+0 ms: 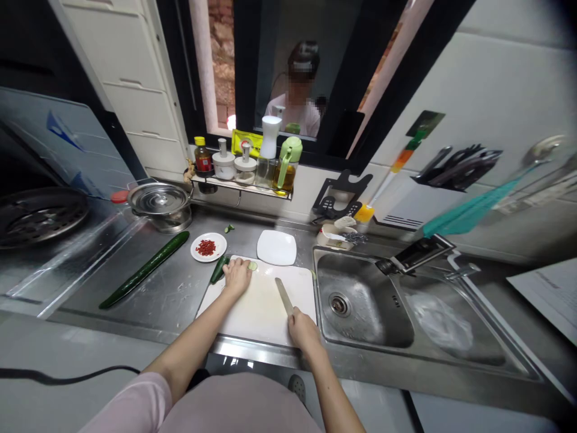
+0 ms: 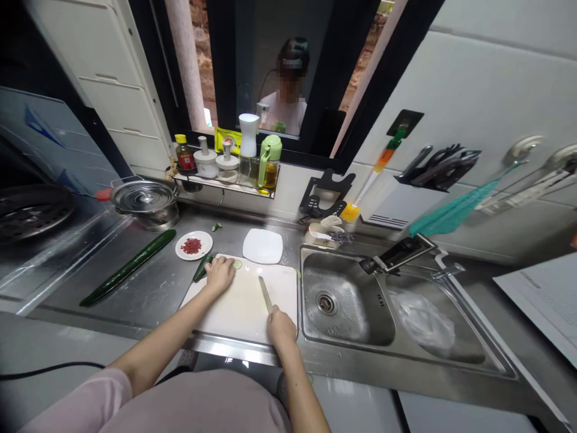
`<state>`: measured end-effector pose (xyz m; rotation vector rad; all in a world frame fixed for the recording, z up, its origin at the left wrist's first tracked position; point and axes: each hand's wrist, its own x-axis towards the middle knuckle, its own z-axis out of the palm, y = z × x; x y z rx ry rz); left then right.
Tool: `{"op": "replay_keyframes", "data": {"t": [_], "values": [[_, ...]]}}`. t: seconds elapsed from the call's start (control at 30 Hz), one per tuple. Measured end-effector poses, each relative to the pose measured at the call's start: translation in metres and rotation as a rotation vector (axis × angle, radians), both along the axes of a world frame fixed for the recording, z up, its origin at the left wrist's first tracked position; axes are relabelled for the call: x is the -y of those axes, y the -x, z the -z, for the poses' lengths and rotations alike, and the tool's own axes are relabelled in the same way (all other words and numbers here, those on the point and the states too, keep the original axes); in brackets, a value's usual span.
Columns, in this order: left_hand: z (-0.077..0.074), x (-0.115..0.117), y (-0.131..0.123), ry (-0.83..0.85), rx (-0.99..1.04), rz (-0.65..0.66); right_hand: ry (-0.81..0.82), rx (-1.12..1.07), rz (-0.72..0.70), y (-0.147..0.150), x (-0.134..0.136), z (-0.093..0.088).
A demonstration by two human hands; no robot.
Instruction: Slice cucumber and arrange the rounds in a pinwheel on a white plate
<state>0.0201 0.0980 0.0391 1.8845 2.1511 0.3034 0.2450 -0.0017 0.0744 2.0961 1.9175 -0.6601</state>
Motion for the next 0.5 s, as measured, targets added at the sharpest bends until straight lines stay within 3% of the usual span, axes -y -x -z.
{"op": "replay_keyframes", "data": {"t": [0.3, 0.5], "values": [[0.01, -0.02, 0.0, 0.0, -0.145, 0.092, -0.002, -0.016, 0.011, 0.0, 0.001, -0.001], [0.007, -0.025, 0.003, 0.016, -0.191, 0.153, -0.011, -0.042, 0.018, -0.001, 0.002, -0.001]]}}
